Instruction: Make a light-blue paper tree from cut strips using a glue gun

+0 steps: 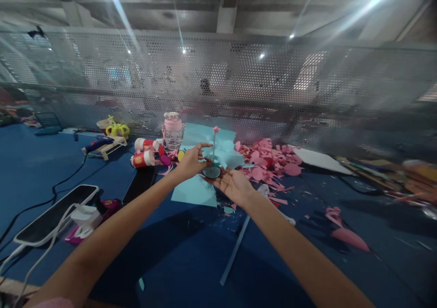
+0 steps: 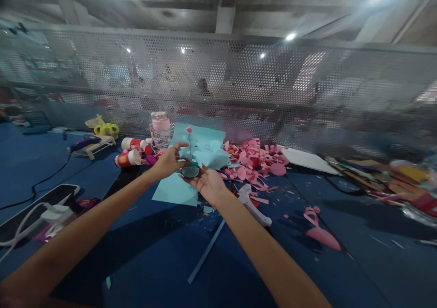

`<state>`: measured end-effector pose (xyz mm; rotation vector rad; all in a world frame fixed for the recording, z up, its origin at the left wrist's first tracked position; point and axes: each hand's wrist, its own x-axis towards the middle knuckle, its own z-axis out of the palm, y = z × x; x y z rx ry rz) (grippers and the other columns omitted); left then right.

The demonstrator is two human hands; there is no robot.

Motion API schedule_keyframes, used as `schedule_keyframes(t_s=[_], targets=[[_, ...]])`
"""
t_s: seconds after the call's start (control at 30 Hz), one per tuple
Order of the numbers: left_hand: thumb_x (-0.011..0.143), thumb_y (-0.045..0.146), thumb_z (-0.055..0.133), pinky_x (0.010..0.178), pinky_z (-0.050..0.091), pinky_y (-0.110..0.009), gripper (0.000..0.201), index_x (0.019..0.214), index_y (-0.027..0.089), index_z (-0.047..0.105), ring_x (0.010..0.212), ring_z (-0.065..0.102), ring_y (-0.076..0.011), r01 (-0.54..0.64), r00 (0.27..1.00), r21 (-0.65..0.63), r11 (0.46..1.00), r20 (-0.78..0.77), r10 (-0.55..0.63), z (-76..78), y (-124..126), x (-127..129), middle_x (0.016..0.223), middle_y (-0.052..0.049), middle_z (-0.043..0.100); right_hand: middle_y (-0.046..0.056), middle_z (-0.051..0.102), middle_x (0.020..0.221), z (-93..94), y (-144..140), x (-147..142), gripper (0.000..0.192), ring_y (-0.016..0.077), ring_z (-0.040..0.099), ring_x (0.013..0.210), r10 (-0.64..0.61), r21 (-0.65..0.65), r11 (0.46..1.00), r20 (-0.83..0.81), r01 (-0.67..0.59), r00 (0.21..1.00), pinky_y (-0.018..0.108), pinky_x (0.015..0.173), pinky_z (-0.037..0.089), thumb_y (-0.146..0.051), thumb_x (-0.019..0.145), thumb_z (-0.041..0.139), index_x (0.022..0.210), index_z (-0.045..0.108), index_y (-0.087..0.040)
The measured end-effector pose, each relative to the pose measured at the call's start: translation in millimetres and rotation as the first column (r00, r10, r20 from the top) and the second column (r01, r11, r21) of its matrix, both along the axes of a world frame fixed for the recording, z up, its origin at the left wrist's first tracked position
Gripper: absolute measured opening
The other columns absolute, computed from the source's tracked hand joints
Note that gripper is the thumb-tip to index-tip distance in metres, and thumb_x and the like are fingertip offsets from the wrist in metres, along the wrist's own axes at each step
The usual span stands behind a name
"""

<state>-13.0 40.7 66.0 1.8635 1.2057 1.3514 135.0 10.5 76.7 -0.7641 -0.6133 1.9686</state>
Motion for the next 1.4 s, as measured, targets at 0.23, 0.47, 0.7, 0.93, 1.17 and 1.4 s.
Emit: schedule_keyframes(t_s=[0.23, 0.47, 0.7, 0.93, 1.17, 1.4], targets=[[0.062, 0.008, 0.065, 0.07, 0.049, -0.026, 0.057, 0.115, 0.017, 0.047, 0.074, 0.063, -0.0141, 0.026, 0.998, -0.038, 0.999, 0.056, -0.024, 0.7, 3, -3, 0.072, 0.002, 0.054, 0.008, 0.067, 0.064, -5.6, 1, 0, 0.028, 0.0201, 0.067, 0.072, 0.023, 0.026, 0.999, 0.011, -0.023, 1.0, 0.04, 0.078, 0.051, -0.02, 0.09, 0.029, 0.081, 0.054, -0.013], [0.061, 0.012, 0.068, 0.066, 0.048, -0.023, 0.056, 0.113, 0.016, 0.046, 0.066, 0.059, -0.0094, 0.026, 0.986, -0.034, 0.999, 0.165, -0.02, 10.6, 4, -12, 0.073, 0.003, 0.054, 0.011, 0.068, 0.07, -15.9, 2, 0, 0.031, 0.0242, 0.067, 0.08, 0.104, 0.006, 0.994, 0.054, -0.105, 0.993, 0.045, 0.083, 0.046, -0.031, 0.088, 0.034, 0.07, 0.053, -0.015], [0.058, 0.015, 0.072, 0.07, 0.046, -0.025, 0.059, 0.11, 0.015, 0.044, 0.066, 0.057, -0.0088, -0.012, 0.99, -0.042, 0.999, 0.142, 0.018, 13.4, 6, -18, 0.068, 0.004, 0.056, 0.013, 0.069, 0.084, -20.6, 3, -2, 0.026, 0.0235, 0.067, 0.08, 0.1, 0.024, 0.994, 0.116, -0.104, 0.988, 0.042, 0.084, 0.046, -0.025, 0.086, 0.037, 0.082, 0.058, -0.011], [0.058, 0.019, 0.072, 0.069, 0.046, -0.026, 0.06, 0.111, 0.013, 0.043, 0.066, 0.058, -0.0112, -0.131, 0.99, 0.016, 0.991, 0.054, 0.13, 5.5, 14, -23, 0.07, 0.001, 0.061, 0.012, 0.068, 0.086, -29.1, 3, -5, 0.027, 0.0197, 0.067, 0.075, 0.089, 0.038, 0.995, 0.185, -0.097, 0.979, 0.037, 0.079, 0.049, -0.023, 0.087, 0.035, 0.085, 0.059, -0.011], [0.057, 0.025, 0.072, 0.064, 0.044, -0.027, 0.061, 0.11, 0.014, 0.045, 0.062, 0.059, -0.0143, -0.285, 0.955, 0.013, 0.958, -0.086, 0.285, -2.1, 19, -30, 0.067, 0.0, 0.063, 0.008, 0.067, 0.079, -33.5, 6, -6, 0.013, 0.0153, 0.066, 0.064, 0.073, -0.001, 0.997, 0.325, -0.077, 0.943, 0.031, 0.071, 0.051, -0.017, 0.082, 0.043, 0.078, 0.054, -0.013], [0.059, 0.022, 0.07, 0.065, 0.043, -0.025, 0.065, 0.116, 0.01, 0.041, 0.074, 0.061, -0.0174, -0.316, 0.941, -0.155, 0.936, -0.174, 0.289, -8.2, 46, -36, 0.075, -0.004, 0.065, 0.007, 0.065, 0.071, -39.6, 7, -5, 0.015, 0.0132, 0.062, 0.056, 0.151, -0.027, 0.987, 0.447, -0.156, 0.881, 0.027, 0.058, 0.048, -0.019, 0.08, 0.044, 0.073, 0.055, -0.013]])
